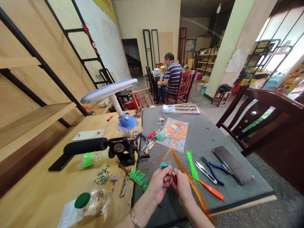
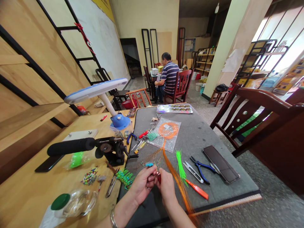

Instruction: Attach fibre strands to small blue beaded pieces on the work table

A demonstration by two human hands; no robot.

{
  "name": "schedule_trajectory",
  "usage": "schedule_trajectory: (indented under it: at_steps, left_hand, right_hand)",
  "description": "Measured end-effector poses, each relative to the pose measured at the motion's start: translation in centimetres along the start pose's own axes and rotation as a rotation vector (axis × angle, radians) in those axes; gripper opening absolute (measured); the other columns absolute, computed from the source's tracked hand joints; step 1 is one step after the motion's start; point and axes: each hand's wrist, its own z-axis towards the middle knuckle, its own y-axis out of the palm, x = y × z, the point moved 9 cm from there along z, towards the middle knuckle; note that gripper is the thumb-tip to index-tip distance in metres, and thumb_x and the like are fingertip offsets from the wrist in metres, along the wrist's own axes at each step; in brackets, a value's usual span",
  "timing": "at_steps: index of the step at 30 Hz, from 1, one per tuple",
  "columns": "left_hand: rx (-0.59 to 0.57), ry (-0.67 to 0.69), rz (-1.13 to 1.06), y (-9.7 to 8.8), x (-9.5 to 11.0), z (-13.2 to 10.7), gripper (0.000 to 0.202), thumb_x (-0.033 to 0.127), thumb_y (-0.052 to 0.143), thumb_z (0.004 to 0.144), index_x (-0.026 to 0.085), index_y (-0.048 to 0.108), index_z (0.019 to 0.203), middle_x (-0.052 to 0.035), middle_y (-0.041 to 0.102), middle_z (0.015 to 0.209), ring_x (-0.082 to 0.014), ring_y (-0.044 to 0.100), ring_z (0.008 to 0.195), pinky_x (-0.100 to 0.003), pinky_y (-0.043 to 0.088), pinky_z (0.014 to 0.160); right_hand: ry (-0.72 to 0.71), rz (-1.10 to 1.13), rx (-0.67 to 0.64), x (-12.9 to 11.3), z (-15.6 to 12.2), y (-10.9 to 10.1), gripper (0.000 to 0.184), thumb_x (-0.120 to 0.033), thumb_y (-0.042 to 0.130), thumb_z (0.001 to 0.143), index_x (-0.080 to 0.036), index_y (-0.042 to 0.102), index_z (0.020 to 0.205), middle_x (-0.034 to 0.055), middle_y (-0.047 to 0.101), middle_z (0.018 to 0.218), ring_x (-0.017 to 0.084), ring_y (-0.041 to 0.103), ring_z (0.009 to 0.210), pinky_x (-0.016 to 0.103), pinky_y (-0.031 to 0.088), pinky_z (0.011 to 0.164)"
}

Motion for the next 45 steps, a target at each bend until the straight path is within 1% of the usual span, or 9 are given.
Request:
schedule_trajectory:
  at_steps: [9, 15, 19, 24, 30, 36, 42, 45]
  left_hand:
    - [0.001, 0.004, -0.007, 0.02, 0.04, -0.05, 0.037, 0.032, 0.085, 0.055, 0.011, 0.056, 0.065, 0.0071, 0.045, 0.052, 0.0015, 0.031, 0.039, -0.01, 0.016, 0.034]
    - [0.011, 0.0, 0.009, 0.04, 0.05, -0.09, 0.037, 0.033, 0.084, 0.055, 0.011, 0.055, 0.063, 0.0078, 0.043, 0.05, 0.0014, 0.03, 0.039, -0.01, 0.016, 0.034]
    - [0.017, 0.003, 0.002, 0.04, 0.13, -0.13, 0.038, 0.033, 0.085, 0.054, 0.011, 0.055, 0.063, 0.0075, 0.043, 0.05, 0.0012, 0.031, 0.04, -0.01, 0.017, 0.034]
    - [0.001, 0.003, -0.003, 0.02, 0.05, -0.1, 0.038, 0.033, 0.085, 0.055, 0.011, 0.055, 0.064, 0.0073, 0.044, 0.052, 0.0015, 0.03, 0.039, -0.01, 0.016, 0.034]
    - [-0.009, 0.004, 0.003, 0.17, 0.05, -0.15, 0.037, 0.033, 0.084, 0.056, 0.012, 0.055, 0.064, 0.0077, 0.043, 0.051, 0.0011, 0.03, 0.039, -0.01, 0.016, 0.034]
    - [0.004, -0.005, 0.003, 0.1, -0.03, -0.07, 0.037, 0.033, 0.084, 0.055, 0.011, 0.054, 0.063, 0.0076, 0.043, 0.051, 0.0013, 0.029, 0.038, -0.01, 0.016, 0.034]
    - [0.002, -0.008, 0.009, 0.02, -0.13, 0.03, 0.038, 0.034, 0.084, 0.055, 0.012, 0.054, 0.063, 0.0079, 0.043, 0.049, 0.0012, 0.029, 0.038, -0.011, 0.015, 0.034]
    - [0.003, -0.006, 0.003, 0.11, -0.05, -0.01, 0.039, 0.033, 0.085, 0.053, 0.011, 0.055, 0.064, 0.0078, 0.044, 0.05, 0.0014, 0.029, 0.039, -0.01, 0.015, 0.034]
  right_hand:
    - [-0.008, 0.003, -0.021, 0.09, 0.14, 0.09, 0.042, -0.05, 0.039, 0.081, -0.02, 0.048, 0.052, -0.0042, 0.04, 0.044, 0.008, 0.029, 0.037, 0.021, 0.021, 0.038]
    - [-0.012, -0.024, -0.003, 0.18, 0.22, -0.05, 0.041, -0.05, 0.037, 0.081, -0.02, 0.049, 0.055, -0.0036, 0.042, 0.045, 0.008, 0.029, 0.037, 0.02, 0.021, 0.037]
    - [-0.022, -0.039, -0.008, 0.1, 0.18, -0.04, 0.042, -0.048, 0.035, 0.083, -0.02, 0.049, 0.055, -0.0043, 0.039, 0.043, 0.009, 0.029, 0.037, 0.02, 0.022, 0.037]
    - [-0.033, -0.07, -0.036, -0.13, 0.07, 0.12, 0.043, -0.047, 0.035, 0.084, -0.021, 0.046, 0.051, -0.0041, 0.038, 0.042, 0.009, 0.03, 0.037, 0.021, 0.024, 0.038]
    - [-0.024, -0.089, -0.031, -0.31, -0.11, 0.19, 0.047, -0.048, 0.031, 0.085, -0.022, 0.042, 0.048, -0.0034, 0.038, 0.042, 0.009, 0.033, 0.038, 0.021, 0.026, 0.039]
    - [-0.008, -0.111, 0.006, -0.04, -0.01, -0.09, 0.045, -0.052, 0.034, 0.083, -0.022, 0.048, 0.054, -0.0034, 0.04, 0.042, 0.01, 0.035, 0.037, 0.021, 0.026, 0.038]
    - [-0.028, -0.057, -0.024, -0.04, 0.09, 0.09, 0.045, -0.05, 0.035, 0.084, -0.021, 0.046, 0.051, -0.0046, 0.037, 0.041, 0.009, 0.03, 0.037, 0.021, 0.024, 0.038]
    - [-0.032, -0.034, -0.023, 0.02, 0.15, 0.04, 0.044, -0.05, 0.038, 0.083, -0.02, 0.047, 0.053, -0.005, 0.038, 0.042, 0.008, 0.029, 0.037, 0.021, 0.023, 0.039]
